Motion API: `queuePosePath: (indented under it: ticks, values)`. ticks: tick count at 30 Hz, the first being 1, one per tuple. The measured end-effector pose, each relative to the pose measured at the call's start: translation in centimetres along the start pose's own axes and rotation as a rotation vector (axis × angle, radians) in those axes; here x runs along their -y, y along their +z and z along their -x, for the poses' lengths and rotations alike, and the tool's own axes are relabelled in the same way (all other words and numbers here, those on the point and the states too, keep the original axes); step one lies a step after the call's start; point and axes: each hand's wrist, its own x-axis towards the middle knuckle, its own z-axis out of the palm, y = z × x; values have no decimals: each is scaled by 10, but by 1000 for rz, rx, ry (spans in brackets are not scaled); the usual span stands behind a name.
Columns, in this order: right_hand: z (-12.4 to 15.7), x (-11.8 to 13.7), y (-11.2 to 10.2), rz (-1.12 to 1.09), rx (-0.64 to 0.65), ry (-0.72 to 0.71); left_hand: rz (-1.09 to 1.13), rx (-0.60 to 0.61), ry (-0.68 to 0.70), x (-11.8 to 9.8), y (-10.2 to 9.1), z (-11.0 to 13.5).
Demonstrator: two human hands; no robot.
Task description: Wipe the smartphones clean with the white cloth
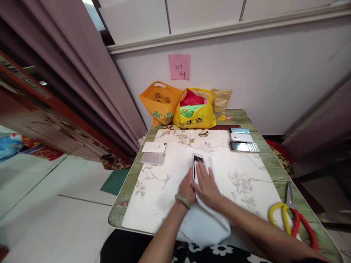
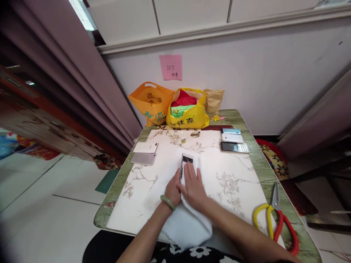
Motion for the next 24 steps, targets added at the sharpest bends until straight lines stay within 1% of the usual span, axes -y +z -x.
queuePosePath:
  ticks: [1, 3, 5, 8, 11, 12, 14, 17, 19, 20, 21, 23, 24]
  values:
    - [14, 3, -1, 14, -1, -85, 4, 6, -8, 1, 0, 0]
    - [28, 4, -3, 42, -2, -164, 8, 16, -19, 2, 0, -1]
    - [21, -1, -3, 60, 10, -154, 19, 8, -1, 3, 0, -2]
    - [-18, -17, 0, 59, 30, -29, 30, -10, -5, 1, 1, -3]
    - [-54, -37, 3, 50, 33, 122, 54, 9, -28, -2, 0, -4]
    - [-62, -44, 2, 42, 25, 166, 62, 16, -26, -3, -1, -4]
    - [-67, -59, -4, 12, -26, 253, 75, 14, -17, -5, -4, -4]
    - [-54, -86, -25, -85, -200, 399, 114, 6, -23, -8, -8, -4]
    - [-35, -104, -44, -165, -320, 486, 144, 5, -46, -9, -10, -3]
    - [-23, -111, -54, -189, -353, 518, 155, 3, -58, -10, -12, -3]
    - [-10, -118, -62, -196, -355, 537, 167, 2, -69, -10, -13, -3]
    - [16, -128, -75, -173, -300, 569, 200, 6, -85, -11, -16, -3]
    - [28, -133, -80, -162, -249, 596, 221, 12, -84, -11, -17, -3]
